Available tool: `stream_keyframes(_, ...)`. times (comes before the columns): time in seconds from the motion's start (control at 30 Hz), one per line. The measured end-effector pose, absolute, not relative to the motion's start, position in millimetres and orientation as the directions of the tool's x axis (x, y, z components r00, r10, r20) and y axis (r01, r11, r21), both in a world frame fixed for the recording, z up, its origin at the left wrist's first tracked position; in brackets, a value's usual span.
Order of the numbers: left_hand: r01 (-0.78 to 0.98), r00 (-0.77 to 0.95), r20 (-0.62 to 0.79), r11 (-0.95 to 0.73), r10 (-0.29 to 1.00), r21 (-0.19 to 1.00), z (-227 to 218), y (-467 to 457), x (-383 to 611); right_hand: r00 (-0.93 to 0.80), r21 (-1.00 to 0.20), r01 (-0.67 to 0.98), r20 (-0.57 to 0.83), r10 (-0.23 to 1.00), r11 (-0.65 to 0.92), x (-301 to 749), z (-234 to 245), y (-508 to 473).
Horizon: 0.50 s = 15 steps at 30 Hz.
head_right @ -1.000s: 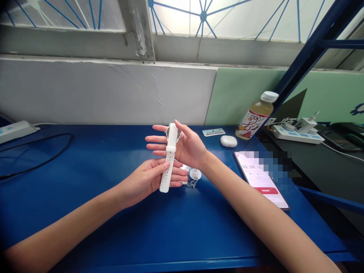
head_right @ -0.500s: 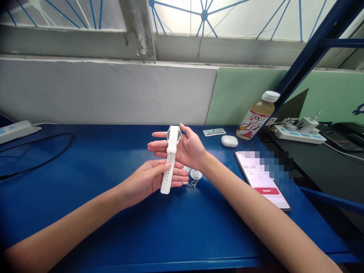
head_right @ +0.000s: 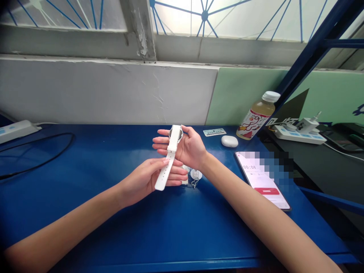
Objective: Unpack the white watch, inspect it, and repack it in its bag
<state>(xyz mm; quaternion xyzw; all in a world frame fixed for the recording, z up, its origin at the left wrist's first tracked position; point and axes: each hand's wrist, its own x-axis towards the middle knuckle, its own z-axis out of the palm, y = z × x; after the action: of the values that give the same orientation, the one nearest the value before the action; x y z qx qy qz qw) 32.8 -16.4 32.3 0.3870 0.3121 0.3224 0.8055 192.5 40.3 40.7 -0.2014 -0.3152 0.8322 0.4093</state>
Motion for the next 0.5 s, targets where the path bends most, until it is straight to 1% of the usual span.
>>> stream_keyframes(0.1,-0.341,0.634,-0.236,0.54,0.737,0.769,32,-14,29,-0.491,-0.645,-0.646,-0.06,0.869,-0.409,197,44,44)
stream_keyframes(0.2,-0.411,0.634,-0.234,0.577,0.737,0.706,33,-13,25,-0.377,-0.59,-0.75,0.008,0.926,-0.3,203,50,48)
stream_keyframes(0.27,-0.449,0.612,-0.231,0.574,0.756,0.685,36,-13,24,-0.302,-0.578,-0.784,0.035,0.953,-0.227,204,55,50)
stream_keyframes(0.33,-0.471,0.59,-0.24,0.57,0.771,0.673,38,-14,25,-0.236,-0.61,-0.777,0.05,0.97,-0.157,203,58,49)
stream_keyframes(0.4,-0.486,0.575,-0.252,0.572,0.779,0.66,39,-14,26,-0.21,-0.677,-0.729,0.078,0.975,-0.104,200,59,46)
stream_keyframes(0.5,-0.496,0.569,-0.233,0.556,0.788,0.667,39,-15,28,-0.299,-0.795,-0.6,0.121,0.947,-0.088,193,57,40)
